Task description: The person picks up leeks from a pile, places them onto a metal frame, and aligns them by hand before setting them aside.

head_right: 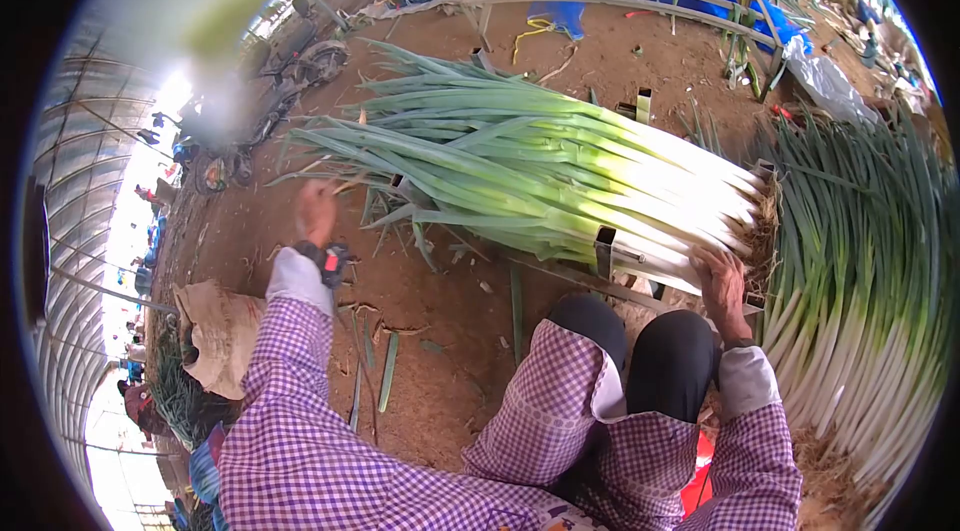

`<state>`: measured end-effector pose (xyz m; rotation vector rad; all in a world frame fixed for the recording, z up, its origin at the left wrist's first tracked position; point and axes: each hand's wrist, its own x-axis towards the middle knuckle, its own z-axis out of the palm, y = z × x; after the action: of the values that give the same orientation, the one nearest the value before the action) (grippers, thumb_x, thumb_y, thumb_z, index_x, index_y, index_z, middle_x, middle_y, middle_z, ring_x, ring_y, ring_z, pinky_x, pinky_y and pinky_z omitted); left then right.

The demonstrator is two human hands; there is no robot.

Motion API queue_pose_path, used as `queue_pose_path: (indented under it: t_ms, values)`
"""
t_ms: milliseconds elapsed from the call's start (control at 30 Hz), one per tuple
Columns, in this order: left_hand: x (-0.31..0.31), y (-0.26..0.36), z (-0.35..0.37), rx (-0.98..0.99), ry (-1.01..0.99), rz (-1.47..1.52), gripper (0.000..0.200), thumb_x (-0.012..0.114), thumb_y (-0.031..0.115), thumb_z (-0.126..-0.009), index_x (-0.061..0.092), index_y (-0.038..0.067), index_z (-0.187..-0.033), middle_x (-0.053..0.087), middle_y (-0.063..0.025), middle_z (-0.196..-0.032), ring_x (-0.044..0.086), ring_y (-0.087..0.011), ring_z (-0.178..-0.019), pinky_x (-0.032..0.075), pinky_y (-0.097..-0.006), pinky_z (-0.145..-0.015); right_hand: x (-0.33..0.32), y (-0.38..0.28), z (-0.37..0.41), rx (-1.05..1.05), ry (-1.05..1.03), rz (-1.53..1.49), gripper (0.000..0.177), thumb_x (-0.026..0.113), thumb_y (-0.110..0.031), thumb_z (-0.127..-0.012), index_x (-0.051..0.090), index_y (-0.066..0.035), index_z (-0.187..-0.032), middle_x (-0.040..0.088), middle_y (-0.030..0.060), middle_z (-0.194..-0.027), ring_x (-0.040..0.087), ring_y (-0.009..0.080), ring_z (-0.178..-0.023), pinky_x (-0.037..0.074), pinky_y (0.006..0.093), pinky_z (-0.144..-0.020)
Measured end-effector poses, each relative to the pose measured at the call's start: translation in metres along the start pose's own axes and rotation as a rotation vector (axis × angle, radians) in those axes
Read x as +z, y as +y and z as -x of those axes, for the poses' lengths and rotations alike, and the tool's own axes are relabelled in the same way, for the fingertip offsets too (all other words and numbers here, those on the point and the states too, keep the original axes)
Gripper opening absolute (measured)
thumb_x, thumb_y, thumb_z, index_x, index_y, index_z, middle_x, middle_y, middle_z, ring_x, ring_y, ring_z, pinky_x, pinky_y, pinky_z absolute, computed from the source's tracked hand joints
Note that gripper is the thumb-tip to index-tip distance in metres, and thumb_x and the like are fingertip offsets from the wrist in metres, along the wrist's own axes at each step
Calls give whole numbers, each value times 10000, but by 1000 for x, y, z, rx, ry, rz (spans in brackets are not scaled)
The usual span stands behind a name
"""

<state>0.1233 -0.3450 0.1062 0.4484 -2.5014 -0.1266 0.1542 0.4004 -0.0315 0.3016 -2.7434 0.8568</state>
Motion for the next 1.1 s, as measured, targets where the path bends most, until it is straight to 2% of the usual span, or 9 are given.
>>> queue_pose_path:
  t_ms: [233,367,467,567,700,833,933,1033,1100]
  values:
    - [-95,-213,76,-433,-23,-458,221,612,264,-946,712,70,-986,729,-165,-979,697,-374,-928,536,-486,-794,4,4,-1,-21,0,1,268,665,-261,-995,745,-74,-1170,724,111,-1197,631,327,-1157,401,450,-1070]
    - [-110,-247,157,-649,-190,-558,299,571,305,-979,711,63,-1084,723,-176,-1060,691,-378,-989,533,-509,-843,4,4,-2,8,-22,21,273,665,-256,-993,745,-78,-1183,723,112,-1185,623,328,-1147,401,450,-1061]
    - [-77,-245,198,-587,-439,-563,360,539,335,-1005,711,58,-1157,718,-184,-1121,686,-381,-1035,531,-527,-879,4,2,-2,30,-35,15,279,666,-256,-989,747,-81,-1192,724,111,-1167,620,323,-1136,398,445,-1063]
    - [-13,-210,214,-130,-717,-339,424,508,366,-1030,711,52,-1230,713,-192,-1182,682,-384,-1081,528,-544,-915,2,1,-3,63,-57,13,279,671,-253,-985,750,-84,-1193,724,109,-1153,622,314,-1129,395,443,-1064]
    - [32,-3,181,-980,-916,1214,567,675,457,-982,571,9,-1314,640,-138,-1307,606,-318,-1213,508,-536,-1061,6,9,-3,43,-49,13,293,661,-278,-992,752,-86,-1194,723,111,-1150,621,311,-1132,391,444,-1067]
    - [43,107,139,-1160,-632,1975,395,720,346,-992,624,38,-1220,666,-102,-1195,641,-269,-1110,565,-472,-994,7,12,-2,53,-65,12,312,648,-309,-1001,753,-83,-1189,722,118,-1160,619,314,-1147,387,444,-1073]
    - [76,97,116,-1254,-251,2056,239,768,182,-957,666,49,-1128,683,-71,-1051,658,-219,-1030,588,-392,-927,4,8,-3,46,-54,-5,321,643,-323,-1005,753,-82,-1186,720,123,-1168,618,318,-1157,385,446,-1076]
    - [46,109,89,-1178,-189,1967,166,774,152,-950,690,60,-1060,690,-42,-962,664,-185,-953,591,-377,-867,5,8,-3,35,-40,9,326,638,-331,-1008,754,-81,-1182,720,126,-1174,621,326,-1151,389,449,-1067]
    - [19,121,76,-910,-204,1826,136,761,96,-940,693,76,-1057,695,-25,-958,665,-176,-887,578,-345,-810,3,6,-3,46,-51,33,325,636,-332,-1010,754,-81,-1179,720,126,-1177,622,328,-1147,393,448,-1061]
